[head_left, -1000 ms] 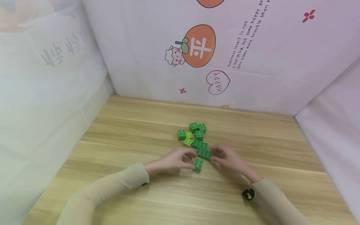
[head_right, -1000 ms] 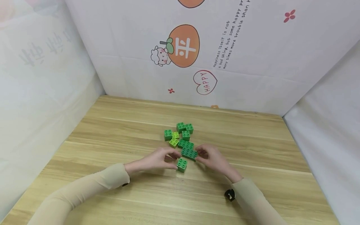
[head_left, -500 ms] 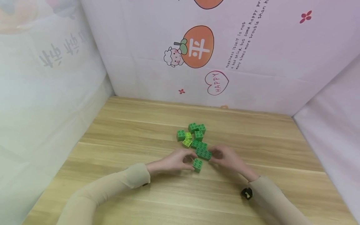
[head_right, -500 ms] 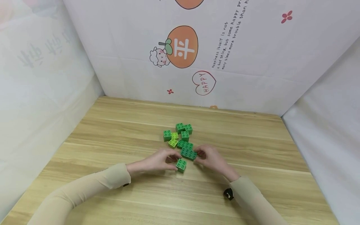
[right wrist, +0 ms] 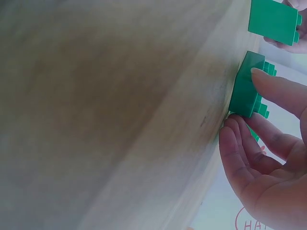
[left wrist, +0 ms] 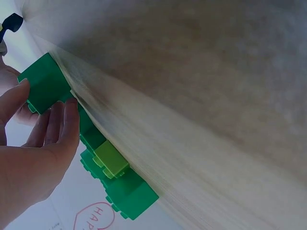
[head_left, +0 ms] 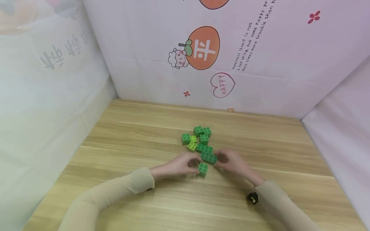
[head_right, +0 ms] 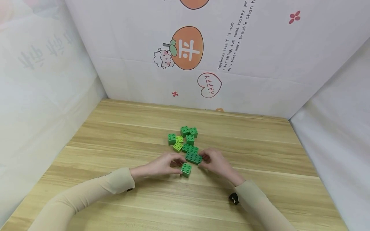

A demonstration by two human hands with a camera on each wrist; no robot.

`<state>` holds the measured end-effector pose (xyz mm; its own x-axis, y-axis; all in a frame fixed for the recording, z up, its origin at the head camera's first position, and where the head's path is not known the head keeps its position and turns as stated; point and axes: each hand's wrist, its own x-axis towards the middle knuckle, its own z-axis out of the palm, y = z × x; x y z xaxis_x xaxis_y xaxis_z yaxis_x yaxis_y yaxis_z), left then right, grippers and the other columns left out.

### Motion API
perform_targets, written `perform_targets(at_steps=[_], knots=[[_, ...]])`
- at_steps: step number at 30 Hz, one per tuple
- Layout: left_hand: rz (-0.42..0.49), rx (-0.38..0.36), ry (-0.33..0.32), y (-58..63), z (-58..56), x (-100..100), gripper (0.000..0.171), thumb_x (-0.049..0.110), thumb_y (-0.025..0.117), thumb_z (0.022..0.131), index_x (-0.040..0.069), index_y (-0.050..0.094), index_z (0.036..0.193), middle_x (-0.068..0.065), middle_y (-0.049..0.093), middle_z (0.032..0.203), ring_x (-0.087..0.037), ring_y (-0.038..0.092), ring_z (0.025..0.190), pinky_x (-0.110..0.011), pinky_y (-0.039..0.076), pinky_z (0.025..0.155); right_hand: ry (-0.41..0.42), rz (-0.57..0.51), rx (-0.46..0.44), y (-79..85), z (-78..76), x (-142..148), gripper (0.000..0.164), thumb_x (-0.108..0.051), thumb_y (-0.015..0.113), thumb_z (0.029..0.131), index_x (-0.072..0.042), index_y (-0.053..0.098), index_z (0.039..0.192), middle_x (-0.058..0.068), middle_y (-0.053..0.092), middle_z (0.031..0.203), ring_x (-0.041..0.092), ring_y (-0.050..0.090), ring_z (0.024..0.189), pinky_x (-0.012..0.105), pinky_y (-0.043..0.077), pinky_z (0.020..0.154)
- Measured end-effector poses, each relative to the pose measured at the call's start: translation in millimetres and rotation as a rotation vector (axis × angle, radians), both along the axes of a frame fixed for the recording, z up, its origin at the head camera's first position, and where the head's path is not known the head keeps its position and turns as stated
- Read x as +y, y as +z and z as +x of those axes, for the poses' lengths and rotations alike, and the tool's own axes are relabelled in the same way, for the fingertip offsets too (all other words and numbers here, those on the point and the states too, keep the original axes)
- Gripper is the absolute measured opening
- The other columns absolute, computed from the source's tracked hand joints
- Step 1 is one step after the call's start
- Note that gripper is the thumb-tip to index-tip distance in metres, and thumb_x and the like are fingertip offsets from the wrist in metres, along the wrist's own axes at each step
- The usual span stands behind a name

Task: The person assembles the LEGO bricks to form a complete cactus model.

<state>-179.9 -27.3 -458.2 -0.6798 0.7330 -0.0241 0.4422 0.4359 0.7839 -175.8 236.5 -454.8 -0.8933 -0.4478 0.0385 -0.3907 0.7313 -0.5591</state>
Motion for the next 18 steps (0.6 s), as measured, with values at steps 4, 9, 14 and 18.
perform_targets(at_steps=[4,9,14,18], knots=[[-0.001,-0.013,0.012,0.8,0.3,-0.1,0.034,0.020,0.073,0.090,0.012,0.064,0.121,-0.001,0.068,0.122,-0.014,0.065,0.113,-0.019,0.052,0.097,0.000,-0.006,-0.003,-0.1,0.1,0.2,0.040,-0.013,0.080,0.079,0.001,0.067,0.113,0.014,0.073,0.107,0.022,0.069,0.094,0.038,0.061,0.085],[0.008,-0.011,0.022,0.2,-0.6,-1.2,0.033,0.018,0.074,0.088,0.011,0.065,0.119,-0.002,0.069,0.120,-0.014,0.065,0.110,-0.020,0.053,0.096,-0.020,0.005,-0.002,0.3,0.3,-2.3,0.045,-0.017,0.083,0.077,0.001,0.067,0.115,0.012,0.073,0.107,0.021,0.068,0.094,0.038,0.061,0.086],[0.004,-0.017,0.041,-0.6,-2.2,-3.1,0.036,0.019,0.074,0.088,0.011,0.065,0.121,-0.002,0.070,0.120,-0.015,0.066,0.108,-0.020,0.054,0.094,-0.041,0.022,-0.007,1.7,0.2,-5.1,0.049,-0.022,0.084,0.076,0.001,0.068,0.115,0.012,0.073,0.107,0.021,0.068,0.094,0.040,0.060,0.087],[-0.004,-0.012,0.069,1.2,-2.6,-5.4,0.040,0.019,0.073,0.089,0.008,0.063,0.125,-0.004,0.069,0.124,-0.016,0.066,0.108,-0.021,0.055,0.093,-0.044,0.031,-0.011,2.6,-0.2,-5.7,0.046,-0.020,0.083,0.077,0.001,0.068,0.115,0.012,0.072,0.107,0.021,0.067,0.093,0.040,0.060,0.085]])
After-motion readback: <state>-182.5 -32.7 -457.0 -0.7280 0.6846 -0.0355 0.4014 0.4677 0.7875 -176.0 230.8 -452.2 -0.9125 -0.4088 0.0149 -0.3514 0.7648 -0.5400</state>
